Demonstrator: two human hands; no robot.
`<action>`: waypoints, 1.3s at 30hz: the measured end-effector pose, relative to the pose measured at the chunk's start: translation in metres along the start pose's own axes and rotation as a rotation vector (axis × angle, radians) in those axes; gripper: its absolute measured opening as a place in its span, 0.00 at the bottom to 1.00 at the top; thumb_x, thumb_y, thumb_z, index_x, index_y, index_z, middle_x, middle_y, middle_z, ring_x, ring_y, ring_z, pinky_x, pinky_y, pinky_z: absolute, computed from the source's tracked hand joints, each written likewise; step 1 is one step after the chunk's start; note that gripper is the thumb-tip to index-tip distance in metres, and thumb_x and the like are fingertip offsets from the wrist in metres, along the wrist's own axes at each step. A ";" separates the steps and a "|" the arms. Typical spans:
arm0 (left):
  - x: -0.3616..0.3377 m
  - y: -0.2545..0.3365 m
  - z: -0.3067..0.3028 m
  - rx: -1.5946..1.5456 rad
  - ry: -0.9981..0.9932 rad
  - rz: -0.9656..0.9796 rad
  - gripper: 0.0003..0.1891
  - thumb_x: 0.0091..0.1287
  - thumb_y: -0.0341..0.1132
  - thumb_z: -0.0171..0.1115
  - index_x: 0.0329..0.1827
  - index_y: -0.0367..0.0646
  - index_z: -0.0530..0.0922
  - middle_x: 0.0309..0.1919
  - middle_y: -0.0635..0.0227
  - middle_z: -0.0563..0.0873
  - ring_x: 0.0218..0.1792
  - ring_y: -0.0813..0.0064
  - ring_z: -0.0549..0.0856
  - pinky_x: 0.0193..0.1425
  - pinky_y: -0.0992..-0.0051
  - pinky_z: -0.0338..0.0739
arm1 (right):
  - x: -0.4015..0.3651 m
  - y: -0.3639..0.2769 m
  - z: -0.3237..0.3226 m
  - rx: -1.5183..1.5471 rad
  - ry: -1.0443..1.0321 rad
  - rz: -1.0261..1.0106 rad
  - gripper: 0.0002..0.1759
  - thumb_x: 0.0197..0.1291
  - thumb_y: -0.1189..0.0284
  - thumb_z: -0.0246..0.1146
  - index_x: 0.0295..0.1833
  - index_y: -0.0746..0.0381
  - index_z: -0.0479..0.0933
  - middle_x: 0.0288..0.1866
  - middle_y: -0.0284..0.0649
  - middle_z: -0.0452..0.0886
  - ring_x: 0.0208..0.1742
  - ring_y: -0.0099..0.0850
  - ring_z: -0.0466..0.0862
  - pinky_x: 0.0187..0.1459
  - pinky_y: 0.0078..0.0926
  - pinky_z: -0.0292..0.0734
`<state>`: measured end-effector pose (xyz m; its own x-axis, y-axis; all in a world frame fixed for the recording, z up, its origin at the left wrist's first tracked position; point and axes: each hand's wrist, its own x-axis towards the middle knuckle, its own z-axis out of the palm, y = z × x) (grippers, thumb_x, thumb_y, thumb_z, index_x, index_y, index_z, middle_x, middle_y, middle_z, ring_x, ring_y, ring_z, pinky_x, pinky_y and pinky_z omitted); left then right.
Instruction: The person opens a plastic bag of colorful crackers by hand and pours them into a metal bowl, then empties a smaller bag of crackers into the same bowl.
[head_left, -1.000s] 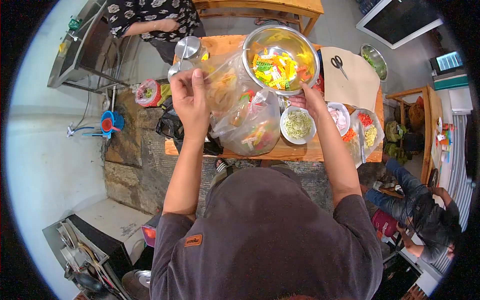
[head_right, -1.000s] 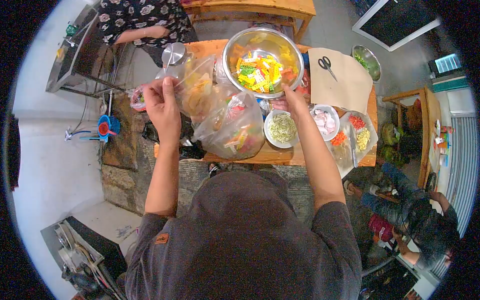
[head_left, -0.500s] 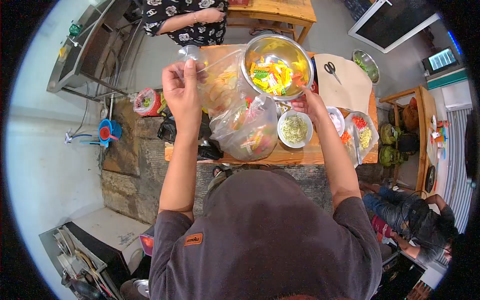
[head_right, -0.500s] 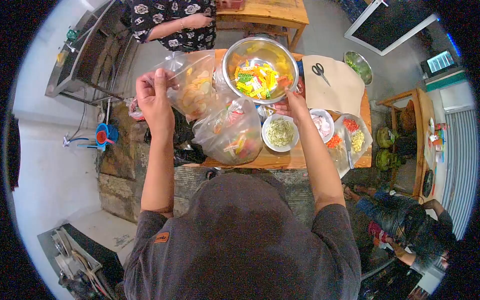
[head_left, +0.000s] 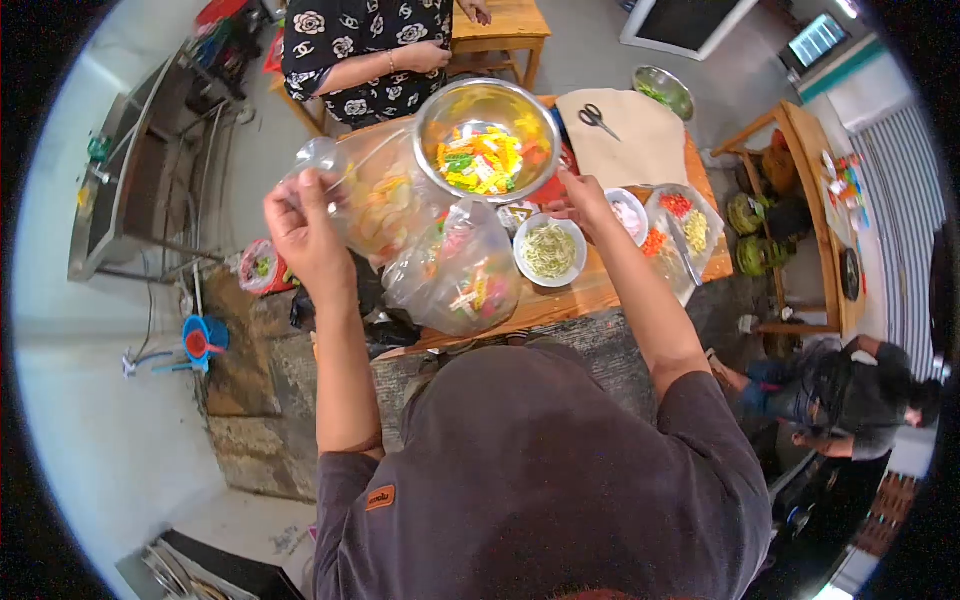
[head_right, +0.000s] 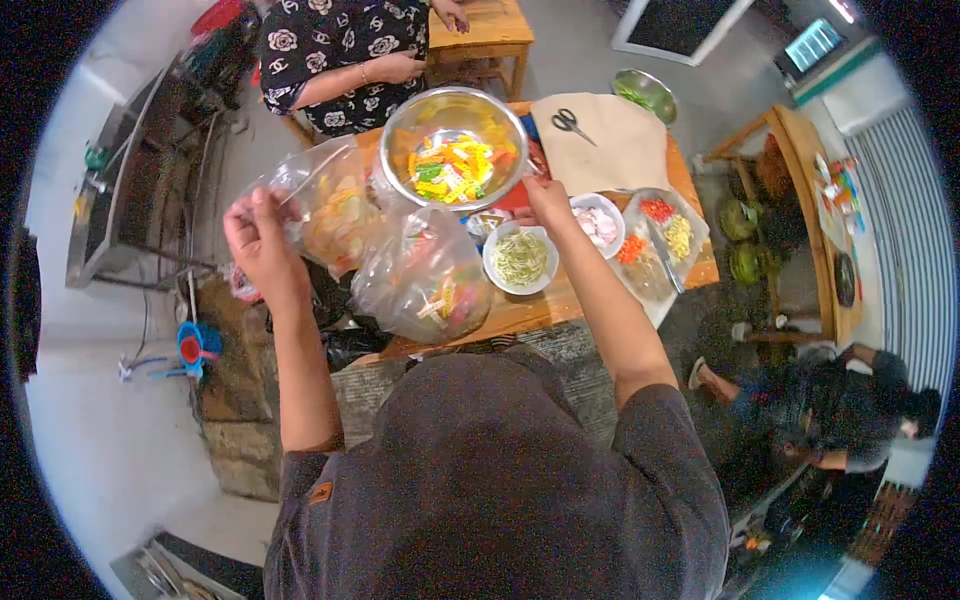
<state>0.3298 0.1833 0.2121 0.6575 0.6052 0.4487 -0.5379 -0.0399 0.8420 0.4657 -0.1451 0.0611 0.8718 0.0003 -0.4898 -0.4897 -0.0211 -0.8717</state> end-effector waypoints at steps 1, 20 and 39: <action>0.001 0.000 -0.002 -0.015 -0.031 0.032 0.08 0.77 0.35 0.61 0.42 0.43 0.71 0.38 0.65 0.85 0.35 0.78 0.81 0.40 0.76 0.76 | -0.001 0.002 -0.004 -0.091 0.064 -0.049 0.33 0.71 0.53 0.60 0.62 0.75 0.68 0.48 0.55 0.80 0.34 0.33 0.87 0.29 0.28 0.84; -0.047 0.043 0.034 0.068 -0.545 -0.159 0.09 0.78 0.37 0.61 0.44 0.40 0.73 0.35 0.69 0.82 0.35 0.82 0.77 0.41 0.78 0.74 | -0.244 -0.076 0.067 -0.420 -0.096 -1.166 0.26 0.66 0.56 0.67 0.61 0.62 0.78 0.45 0.46 0.86 0.43 0.40 0.87 0.47 0.34 0.81; -0.081 0.015 0.060 -0.060 -1.084 -0.310 0.07 0.76 0.35 0.63 0.45 0.42 0.77 0.35 0.70 0.84 0.35 0.83 0.80 0.40 0.80 0.73 | -0.332 -0.047 0.028 -0.720 0.208 -0.894 0.14 0.66 0.65 0.60 0.41 0.67 0.81 0.35 0.52 0.85 0.38 0.47 0.87 0.42 0.44 0.80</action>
<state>0.3001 0.0861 0.2058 0.8621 -0.4286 0.2703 -0.2772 0.0476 0.9596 0.1988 -0.1161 0.2642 0.9209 0.1398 0.3638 0.3608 -0.6587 -0.6602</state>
